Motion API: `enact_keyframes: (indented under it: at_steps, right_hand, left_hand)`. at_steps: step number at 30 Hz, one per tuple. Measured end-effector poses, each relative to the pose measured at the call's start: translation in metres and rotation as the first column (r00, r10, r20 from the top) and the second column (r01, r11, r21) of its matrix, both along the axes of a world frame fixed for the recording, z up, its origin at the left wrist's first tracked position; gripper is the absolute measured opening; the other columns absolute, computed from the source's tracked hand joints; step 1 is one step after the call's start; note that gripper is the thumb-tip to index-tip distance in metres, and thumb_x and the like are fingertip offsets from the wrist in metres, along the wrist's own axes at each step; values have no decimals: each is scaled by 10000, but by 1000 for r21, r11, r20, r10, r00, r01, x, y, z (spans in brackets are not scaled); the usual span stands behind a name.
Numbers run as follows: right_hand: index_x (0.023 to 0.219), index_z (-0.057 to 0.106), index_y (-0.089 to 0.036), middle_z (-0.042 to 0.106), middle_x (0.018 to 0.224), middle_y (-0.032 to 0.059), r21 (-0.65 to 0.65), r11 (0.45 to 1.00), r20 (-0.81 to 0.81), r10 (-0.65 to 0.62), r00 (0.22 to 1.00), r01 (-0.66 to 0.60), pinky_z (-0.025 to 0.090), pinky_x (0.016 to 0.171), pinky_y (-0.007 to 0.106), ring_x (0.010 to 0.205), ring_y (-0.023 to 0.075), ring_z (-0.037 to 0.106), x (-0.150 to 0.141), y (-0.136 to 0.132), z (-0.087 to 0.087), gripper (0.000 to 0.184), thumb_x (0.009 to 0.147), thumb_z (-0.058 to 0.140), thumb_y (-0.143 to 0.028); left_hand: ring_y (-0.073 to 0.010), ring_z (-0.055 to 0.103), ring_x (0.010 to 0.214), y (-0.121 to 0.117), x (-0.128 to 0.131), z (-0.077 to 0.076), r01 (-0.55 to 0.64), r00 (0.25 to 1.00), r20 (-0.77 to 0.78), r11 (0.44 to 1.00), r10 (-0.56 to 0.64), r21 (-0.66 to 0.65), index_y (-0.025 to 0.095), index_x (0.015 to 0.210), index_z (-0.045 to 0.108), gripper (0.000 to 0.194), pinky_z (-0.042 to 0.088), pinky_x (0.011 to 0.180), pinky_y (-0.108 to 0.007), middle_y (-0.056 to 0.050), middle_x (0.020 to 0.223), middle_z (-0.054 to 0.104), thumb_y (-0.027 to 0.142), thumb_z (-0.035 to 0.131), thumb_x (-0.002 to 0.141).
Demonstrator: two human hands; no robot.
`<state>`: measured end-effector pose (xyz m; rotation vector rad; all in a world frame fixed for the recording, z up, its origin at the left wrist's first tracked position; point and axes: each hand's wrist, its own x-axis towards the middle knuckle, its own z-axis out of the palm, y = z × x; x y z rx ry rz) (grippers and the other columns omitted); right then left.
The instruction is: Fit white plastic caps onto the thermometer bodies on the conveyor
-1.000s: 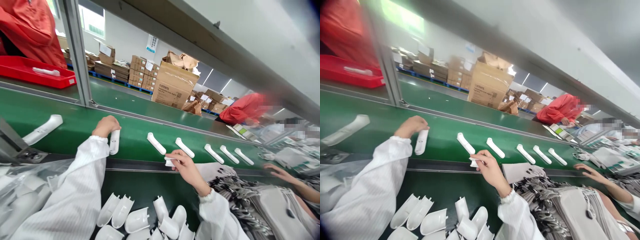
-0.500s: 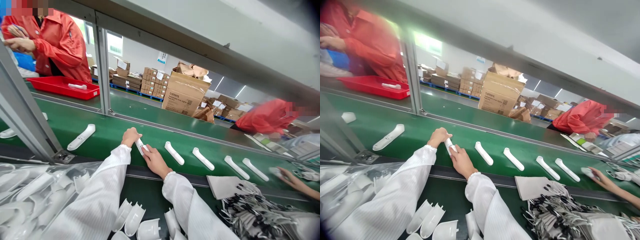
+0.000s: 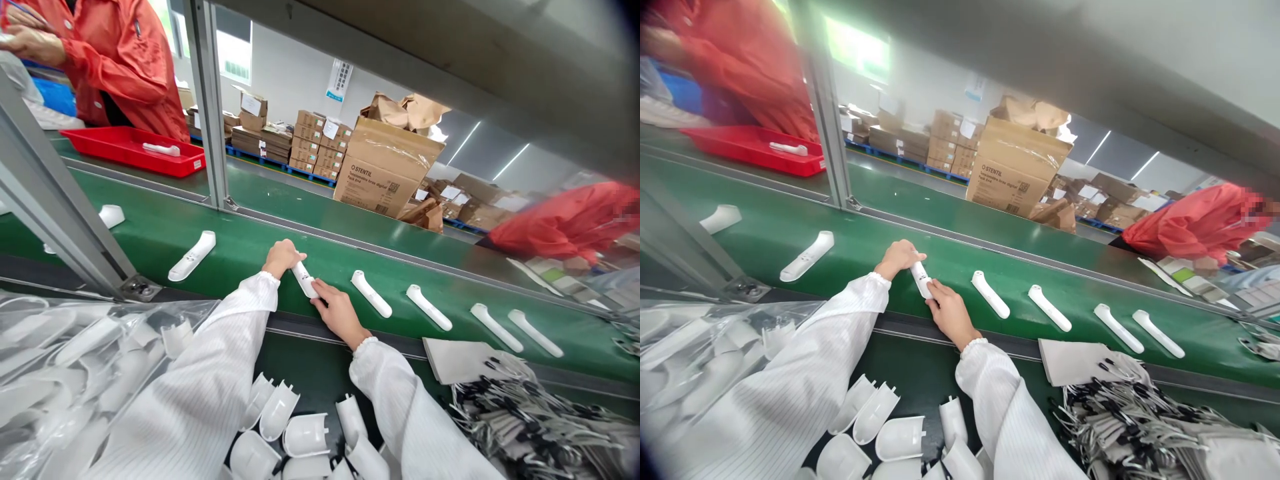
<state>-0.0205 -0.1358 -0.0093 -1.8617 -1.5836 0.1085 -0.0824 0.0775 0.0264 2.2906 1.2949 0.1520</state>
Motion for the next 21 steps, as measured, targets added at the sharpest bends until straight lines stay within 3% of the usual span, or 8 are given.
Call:
enact_keyframes:
  at_steps: [5, 13, 16, 21]
  right_hand:
    - [1298, 629, -239, 715, 1192, 55, -116, 978, -219, -194, 956, 171, 543, 934, 385, 999, 241, 706, 5, 1, 12, 475, 826, 682, -244]
    - [1139, 718, -201, 757, 1043, 52, -89, 945, -138, -323, 936, 313, 542, 888, 362, 904, 236, 708, 8, -7, 18, 376, 775, 638, -148]
    - [1153, 713, -203, 743, 1098, 58, -75, 953, -80, -300, 950, 295, 531, 933, 373, 971, 241, 696, 13, -15, 14, 357, 802, 653, -174]
    - [1265, 659, -190, 626, 1331, 94, -136, 985, 105, -91, 990, 105, 435, 1086, 378, 1240, 260, 582, 25, -24, 10, 421, 844, 668, -170]
  left_hand:
    - [-281, 679, 980, -10, 7, -1, 35, 999, 19, 999, -35, 1, 206, 1019, 740, 439, 529, 785, -309, -120, 1086, 719, 543, 664, 747]
    - [-271, 690, 925, -26, 18, -4, 79, 996, 48, 996, -81, 38, 198, 948, 750, 400, 531, 769, -300, -117, 965, 734, 541, 622, 787]
    - [-257, 691, 910, -32, 23, -5, 88, 994, 56, 995, -90, 46, 202, 939, 750, 394, 529, 762, -283, -110, 946, 736, 542, 612, 796]
    - [-254, 690, 883, -43, 29, -6, 112, 990, 83, 991, -118, 72, 202, 887, 748, 380, 525, 745, -285, -98, 911, 737, 541, 595, 810]
